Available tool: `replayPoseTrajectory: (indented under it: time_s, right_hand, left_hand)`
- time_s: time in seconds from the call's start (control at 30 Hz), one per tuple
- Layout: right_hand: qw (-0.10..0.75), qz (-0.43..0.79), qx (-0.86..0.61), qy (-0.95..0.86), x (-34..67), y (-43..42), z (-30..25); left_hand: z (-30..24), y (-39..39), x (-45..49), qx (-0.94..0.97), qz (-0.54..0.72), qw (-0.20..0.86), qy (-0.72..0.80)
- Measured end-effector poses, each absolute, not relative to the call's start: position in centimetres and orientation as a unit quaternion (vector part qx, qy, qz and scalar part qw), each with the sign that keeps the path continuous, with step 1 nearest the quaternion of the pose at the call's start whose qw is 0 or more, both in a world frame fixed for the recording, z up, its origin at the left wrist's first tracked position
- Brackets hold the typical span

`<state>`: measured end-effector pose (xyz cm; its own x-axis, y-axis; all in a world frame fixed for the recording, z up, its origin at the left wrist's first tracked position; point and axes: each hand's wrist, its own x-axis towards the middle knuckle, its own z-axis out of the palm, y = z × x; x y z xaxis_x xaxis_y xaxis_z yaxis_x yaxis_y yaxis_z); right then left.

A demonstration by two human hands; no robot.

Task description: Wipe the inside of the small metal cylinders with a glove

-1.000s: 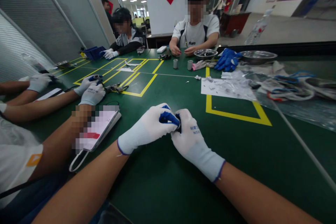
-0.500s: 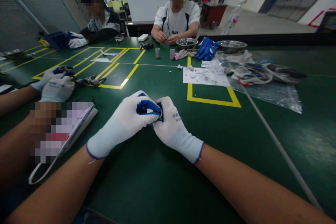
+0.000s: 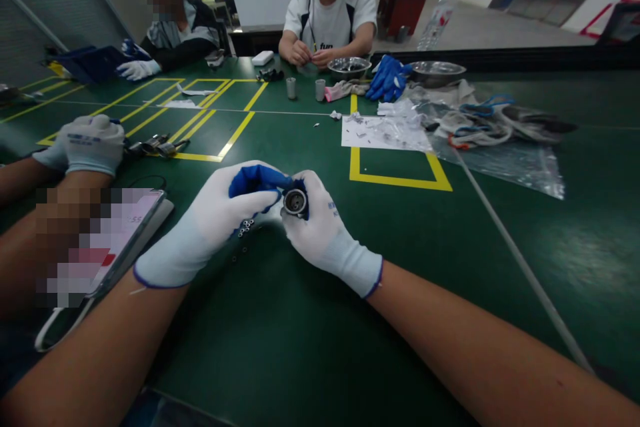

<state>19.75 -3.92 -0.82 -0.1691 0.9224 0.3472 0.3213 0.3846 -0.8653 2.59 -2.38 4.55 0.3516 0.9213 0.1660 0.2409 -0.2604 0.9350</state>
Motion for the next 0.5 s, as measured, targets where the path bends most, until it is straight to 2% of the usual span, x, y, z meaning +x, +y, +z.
replayPoseTrajectory:
  time_s: [0.17,0.33,0.5]
  right_hand:
    - [0.47,0.328,-0.454,-0.683,19.8,-3.9,-0.9]
    - [0.464,0.348,-0.448,-0.681,19.8,-3.8,-0.7]
    - [0.476,0.339,-0.466,-0.664,19.7,-3.5,-1.0]
  left_hand:
    - [4.9,-2.4,2.1,0.712,0.417,0.393,0.407]
    - [4.9,-3.4,2.5,0.848,0.312,0.223,0.367]
    - [4.2,-3.4,2.7,0.887,0.26,0.159,0.348]
